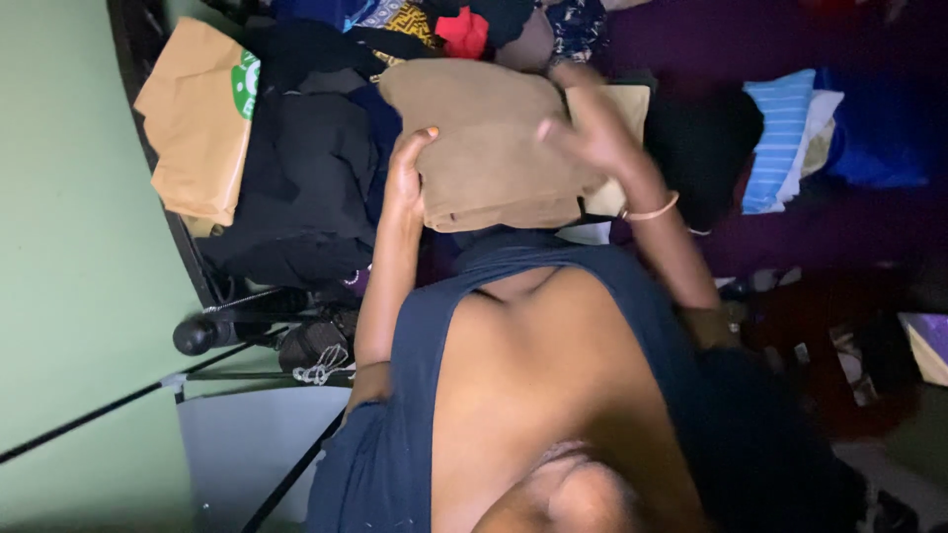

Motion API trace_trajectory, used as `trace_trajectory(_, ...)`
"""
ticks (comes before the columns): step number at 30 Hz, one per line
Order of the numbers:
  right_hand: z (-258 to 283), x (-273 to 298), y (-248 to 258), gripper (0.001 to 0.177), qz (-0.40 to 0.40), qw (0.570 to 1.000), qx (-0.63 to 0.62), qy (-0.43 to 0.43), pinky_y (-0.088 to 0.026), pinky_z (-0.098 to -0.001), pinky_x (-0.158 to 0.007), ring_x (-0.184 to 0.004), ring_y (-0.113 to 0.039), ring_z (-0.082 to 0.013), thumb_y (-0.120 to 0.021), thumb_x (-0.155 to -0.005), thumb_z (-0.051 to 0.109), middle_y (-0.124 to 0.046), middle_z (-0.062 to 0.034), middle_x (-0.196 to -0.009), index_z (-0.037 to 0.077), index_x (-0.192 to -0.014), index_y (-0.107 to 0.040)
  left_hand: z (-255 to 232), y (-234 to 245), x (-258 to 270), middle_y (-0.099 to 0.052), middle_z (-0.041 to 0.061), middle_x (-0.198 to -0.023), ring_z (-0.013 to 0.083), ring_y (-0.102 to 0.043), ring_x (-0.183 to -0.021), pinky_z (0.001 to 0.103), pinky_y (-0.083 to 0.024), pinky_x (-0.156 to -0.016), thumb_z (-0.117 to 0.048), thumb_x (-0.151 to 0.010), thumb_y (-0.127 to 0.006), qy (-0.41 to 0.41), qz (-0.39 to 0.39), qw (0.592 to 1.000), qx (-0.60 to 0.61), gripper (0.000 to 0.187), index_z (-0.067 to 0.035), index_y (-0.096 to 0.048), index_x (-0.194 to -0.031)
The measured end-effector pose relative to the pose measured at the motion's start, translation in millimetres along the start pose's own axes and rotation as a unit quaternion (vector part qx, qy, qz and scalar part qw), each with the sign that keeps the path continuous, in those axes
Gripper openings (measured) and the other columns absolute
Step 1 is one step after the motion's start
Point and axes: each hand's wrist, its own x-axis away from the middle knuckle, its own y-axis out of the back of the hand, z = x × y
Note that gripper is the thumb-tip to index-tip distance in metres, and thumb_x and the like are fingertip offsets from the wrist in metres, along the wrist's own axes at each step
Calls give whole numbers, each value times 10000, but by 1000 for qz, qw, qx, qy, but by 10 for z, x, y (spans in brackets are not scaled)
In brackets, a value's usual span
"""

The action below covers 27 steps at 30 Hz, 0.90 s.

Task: Folding various pieces of laundry from a pile on a bed.

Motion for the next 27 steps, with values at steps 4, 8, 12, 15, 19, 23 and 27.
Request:
trace_trajectory(4,879,208,-145,1204,82,981,33,173,-187,-560,-1273,-1554,-201,-457,-842,-749,625,-274,-289,-1644,-6,-1591,-256,105,53,-38,-674,156,-1151,293,-669,-1067,421,-547,-954,-200,-849,-716,20,-21,999,25,436,16,-613,-1213)
trace_trajectory(8,1268,262,-187,1332,69,986,99,117,-199,-642,-1192,-1489,-184,-554,-884,-620,627,-194,-379,-1589,-51,-1563,-231,70,-192,79,-667,181,-1252,325,-667,-1137,450,-534,-1015,-277,-892,-659,18,-17,996,86,525,12,-568,-1322)
trace_trajectory(12,1115,334,-424,1079,-49,984,115,127,-241,-615,-1257,-1541,-232,-523,-812,-779,258,-197,-332,-1640,-30,-1617,-197,-160,-678,364,-651,166,-1335,319,-662,-1202,452,-534,-1051,-389,-944,-606,8,10,994,110,572,-21,-548,-1379)
trace_trajectory(15,999,423,-507,972,-102,991,43,77,-346,-526,-1252,-1520,-377,-458,-698,-755,56,-306,-279,-1654,-11,-1622,-263,211,-92,142,-607,169,-1303,314,-635,-1184,437,-555,-982,-377,-1046,-534,7,113,980,163,513,-3,-515,-1397)
trace_trajectory(19,849,453,-536,704,-208,975,33,70,-485,-468,-1140,-1332,-585,-406,-722,-812,30,-550,-252,-1501,-3,-1476,-491,-93,-827,537,-569,155,-1288,326,-614,-1169,449,-591,-877,-323,-1099,-516,-36,164,978,127,428,-74,-451,-1442)
trace_trajectory(23,807,437,-451,317,-255,939,-219,-73,-591,-370,-903,-1033,-729,-262,-756,-936,113,-746,-151,-1137,-15,-1213,-669,-218,-1148,625,-531,142,-1453,376,-599,-1300,485,-592,-947,-226,-1070,-530,-71,188,979,-31,454,-62,-424,-1480)
trace_trajectory(27,267,600,-494,207,-213,883,-395,-137,-599,-326,-856,-932,-738,-162,-733,-970,82,-780,-81,-1057,-45,-1134,-734,-113,-943,552,-556,227,-1481,366,-566,-1398,493,-540,-1108,-155,-1098,-531,-54,216,969,-106,414,57,-484,-1450)
